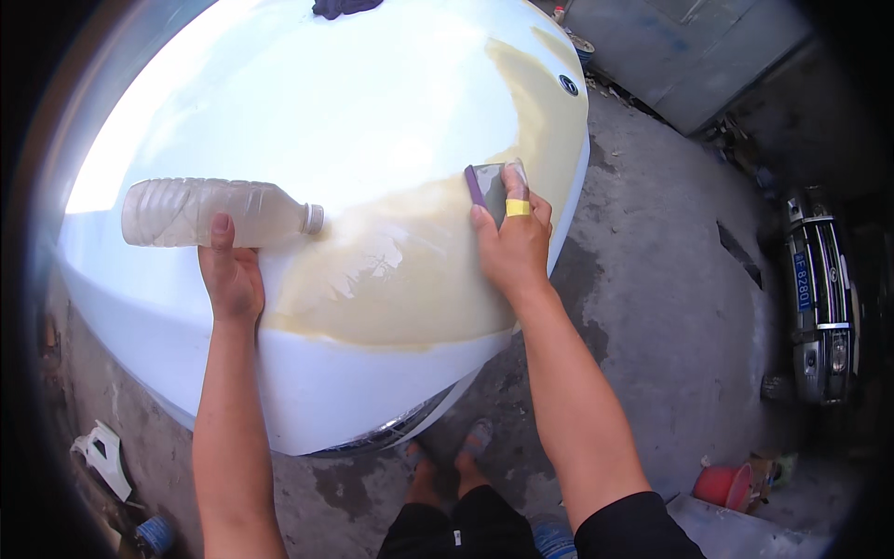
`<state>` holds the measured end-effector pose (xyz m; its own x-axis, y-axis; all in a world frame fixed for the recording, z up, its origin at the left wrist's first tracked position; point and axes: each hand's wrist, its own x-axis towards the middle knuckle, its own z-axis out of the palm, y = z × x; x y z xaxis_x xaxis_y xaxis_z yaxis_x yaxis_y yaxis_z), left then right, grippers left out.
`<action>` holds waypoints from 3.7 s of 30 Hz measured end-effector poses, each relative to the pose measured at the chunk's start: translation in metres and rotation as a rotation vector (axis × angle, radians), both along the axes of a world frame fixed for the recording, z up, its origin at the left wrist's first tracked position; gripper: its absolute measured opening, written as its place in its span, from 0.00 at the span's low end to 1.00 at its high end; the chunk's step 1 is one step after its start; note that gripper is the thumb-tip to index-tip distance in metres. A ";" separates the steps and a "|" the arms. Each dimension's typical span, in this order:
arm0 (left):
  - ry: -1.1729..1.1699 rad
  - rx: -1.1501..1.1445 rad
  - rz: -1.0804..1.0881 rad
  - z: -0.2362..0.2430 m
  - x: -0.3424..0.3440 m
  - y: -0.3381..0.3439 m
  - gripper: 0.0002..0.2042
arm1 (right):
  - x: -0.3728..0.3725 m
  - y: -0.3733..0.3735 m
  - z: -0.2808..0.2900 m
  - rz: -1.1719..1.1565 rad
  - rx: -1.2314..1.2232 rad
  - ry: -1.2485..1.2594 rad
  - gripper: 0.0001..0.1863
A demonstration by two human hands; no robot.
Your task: The person pours liquid from a plastic bottle onto the hood of a white car and uses a sanding block to rub the surface. The person repeatedly wets and sands the hood area, occasionally pausing to wipe the surface with a hand.
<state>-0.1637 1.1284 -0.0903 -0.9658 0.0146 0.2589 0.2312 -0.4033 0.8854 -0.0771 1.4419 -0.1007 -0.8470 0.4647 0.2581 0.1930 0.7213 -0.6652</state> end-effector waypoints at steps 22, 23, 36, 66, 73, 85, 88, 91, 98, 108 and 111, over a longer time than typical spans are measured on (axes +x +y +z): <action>0.027 -0.043 -0.020 0.005 0.003 -0.019 0.29 | 0.070 -0.078 -0.020 0.198 0.193 0.079 0.38; 0.036 -0.045 -0.037 0.006 0.004 -0.016 0.29 | 0.039 -0.053 -0.018 0.125 0.144 0.060 0.37; -0.019 -0.047 0.008 0.007 0.004 -0.021 0.32 | 0.052 -0.096 -0.010 0.222 0.210 0.027 0.37; -0.032 0.006 -0.256 0.039 -0.121 0.051 0.29 | -0.019 -0.046 0.017 -0.139 0.148 -0.132 0.39; -0.046 -0.036 -0.288 0.030 -0.126 0.043 0.30 | -0.009 -0.134 0.020 -0.073 0.188 -0.158 0.42; -0.003 -0.075 -0.317 0.030 -0.134 0.047 0.28 | -0.032 -0.085 0.027 -0.273 0.058 -0.286 0.41; -0.014 -0.101 -0.300 0.031 -0.136 0.040 0.28 | -0.004 -0.167 0.021 -0.008 0.233 -0.140 0.44; -0.009 -0.070 -0.306 0.034 -0.135 0.044 0.27 | -0.017 -0.115 0.025 -0.097 0.166 -0.156 0.42; -0.010 -0.098 -0.289 0.030 -0.137 0.048 0.28 | -0.024 -0.074 0.024 -0.259 0.077 -0.286 0.40; -0.010 -0.125 -0.314 0.031 -0.138 0.050 0.28 | -0.033 -0.024 0.021 -0.300 0.081 -0.279 0.40; -0.007 -0.125 -0.284 0.028 -0.137 0.051 0.28 | -0.015 -0.085 0.016 -0.172 0.207 -0.224 0.41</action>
<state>-0.3002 1.1789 -0.0620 -0.9203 0.3157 0.2309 0.1181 -0.3385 0.9335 -0.0921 1.3568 -0.0848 -0.8073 0.5625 0.1785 0.4478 0.7808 -0.4357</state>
